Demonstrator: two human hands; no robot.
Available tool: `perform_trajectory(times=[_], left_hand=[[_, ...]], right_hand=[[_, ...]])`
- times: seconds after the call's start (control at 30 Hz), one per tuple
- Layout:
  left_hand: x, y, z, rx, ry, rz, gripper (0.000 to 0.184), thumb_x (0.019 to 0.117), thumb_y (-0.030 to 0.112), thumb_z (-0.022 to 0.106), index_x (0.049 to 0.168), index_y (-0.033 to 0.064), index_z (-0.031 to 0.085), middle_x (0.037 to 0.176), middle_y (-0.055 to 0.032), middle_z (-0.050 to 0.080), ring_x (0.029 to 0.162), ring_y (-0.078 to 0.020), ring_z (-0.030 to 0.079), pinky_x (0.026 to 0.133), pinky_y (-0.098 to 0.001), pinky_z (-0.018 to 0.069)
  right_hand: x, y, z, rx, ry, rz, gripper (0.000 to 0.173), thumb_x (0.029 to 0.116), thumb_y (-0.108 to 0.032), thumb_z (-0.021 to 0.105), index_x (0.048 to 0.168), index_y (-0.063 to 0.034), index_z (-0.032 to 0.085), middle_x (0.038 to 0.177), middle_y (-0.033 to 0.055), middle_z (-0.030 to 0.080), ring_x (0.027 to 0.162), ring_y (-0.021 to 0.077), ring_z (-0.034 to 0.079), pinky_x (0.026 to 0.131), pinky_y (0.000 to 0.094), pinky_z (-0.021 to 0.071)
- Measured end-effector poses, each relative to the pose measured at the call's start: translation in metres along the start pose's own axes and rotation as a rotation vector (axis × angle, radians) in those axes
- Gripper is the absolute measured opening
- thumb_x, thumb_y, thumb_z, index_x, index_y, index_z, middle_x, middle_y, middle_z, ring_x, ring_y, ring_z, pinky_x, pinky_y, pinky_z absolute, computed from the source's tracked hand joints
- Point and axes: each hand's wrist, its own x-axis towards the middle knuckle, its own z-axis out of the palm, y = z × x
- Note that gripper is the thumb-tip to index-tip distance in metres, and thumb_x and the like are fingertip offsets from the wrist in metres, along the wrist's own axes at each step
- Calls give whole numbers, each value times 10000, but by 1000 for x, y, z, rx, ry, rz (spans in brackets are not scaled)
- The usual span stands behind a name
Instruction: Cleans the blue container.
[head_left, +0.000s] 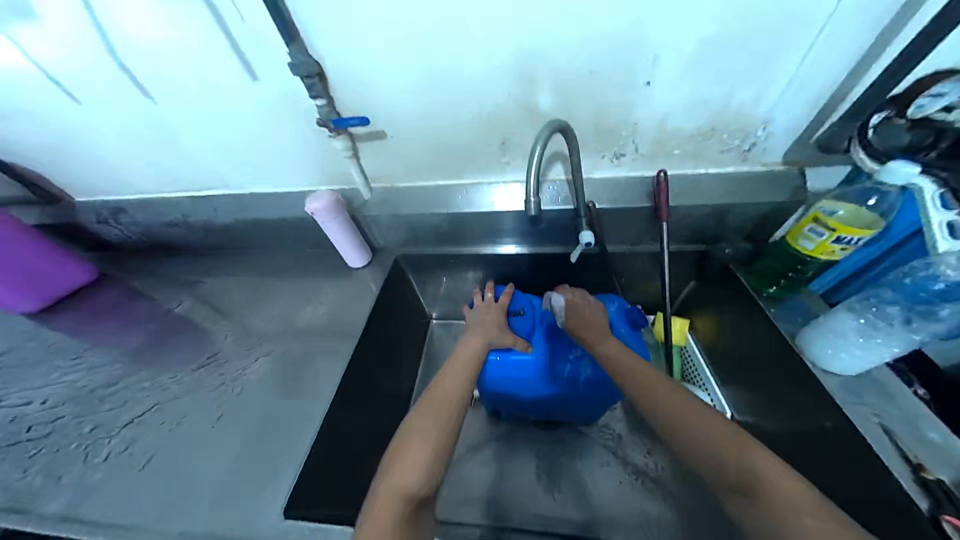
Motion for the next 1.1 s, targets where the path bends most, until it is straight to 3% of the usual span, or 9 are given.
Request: perform_trajectory(times=[0.13,0.2,0.27,0.37,0.47,0.73,0.9,1.0,1.1], left_hand=[[-4,-2,-19,-501,284,-77,1049,770,467,851,1618,153,318,1654,-302,184,1487,-522,255,1126,-710,289],[-19,-8,-24,-1082,423,-14,870,915,289,725,1609,40,263,1575,-249,351,1397,-362,421,1121,-534,394],[-43,14,-11,-1611,333,117,571,989,266,446,1510,65,332,1216,-96,588,1036,-141,603,880,-342,536],[-69,36,22,-2047,63,196,391,1026,347,237,1104,104,533,820,0,682,746,-103,683,677,-313,591],[-89,19,64,-2076,-117,216,388,1012,351,297,1073,91,579,829,-10,721,760,-115,714,685,-311,615],[-94,9,120,-2023,-431,102,482,1030,414,217,1114,88,562,882,-47,716,811,-155,712,729,-350,612],[-91,20,122,-2033,-463,45,584,1055,510,135,1085,107,557,844,-44,700,769,-162,697,678,-354,594],[-95,11,120,-1939,-535,68,567,1042,531,226,1163,83,552,932,-81,706,858,-200,704,756,-398,604],[-95,26,123,-2002,-611,63,652,1016,616,162,1120,123,576,916,-84,720,843,-232,715,697,-436,603]], right_hand=[[10,12,-26,482,148,232,419,1085,-175,455,1376,116,529,1369,318,581,1307,428,558,1127,544,413],[8,6,-31,805,334,320,406,1085,-191,481,1324,126,568,1295,309,620,1222,369,607,1075,497,457],[-15,-28,-32,988,423,176,361,1069,-148,483,1260,135,597,1195,251,665,1083,243,658,978,388,531],[-77,-77,-15,835,334,-284,243,910,38,574,1055,198,685,1155,308,688,1120,318,671,1017,408,513],[-113,-39,1,477,43,-468,128,842,84,657,935,126,734,1074,298,701,1095,439,654,997,529,512],[-162,-34,34,427,-129,-129,228,934,84,551,1088,162,700,1226,343,651,1224,476,594,1091,548,442],[-167,-54,34,585,67,-37,244,933,43,563,1092,129,727,1262,316,660,1259,422,601,1099,510,446],[-172,-29,22,386,-173,-68,274,971,67,509,1165,140,687,1291,329,634,1284,464,568,1128,551,408],[-166,-42,27,517,49,-9,383,970,-134,623,1244,132,653,1385,328,577,1349,450,516,1158,546,378]])
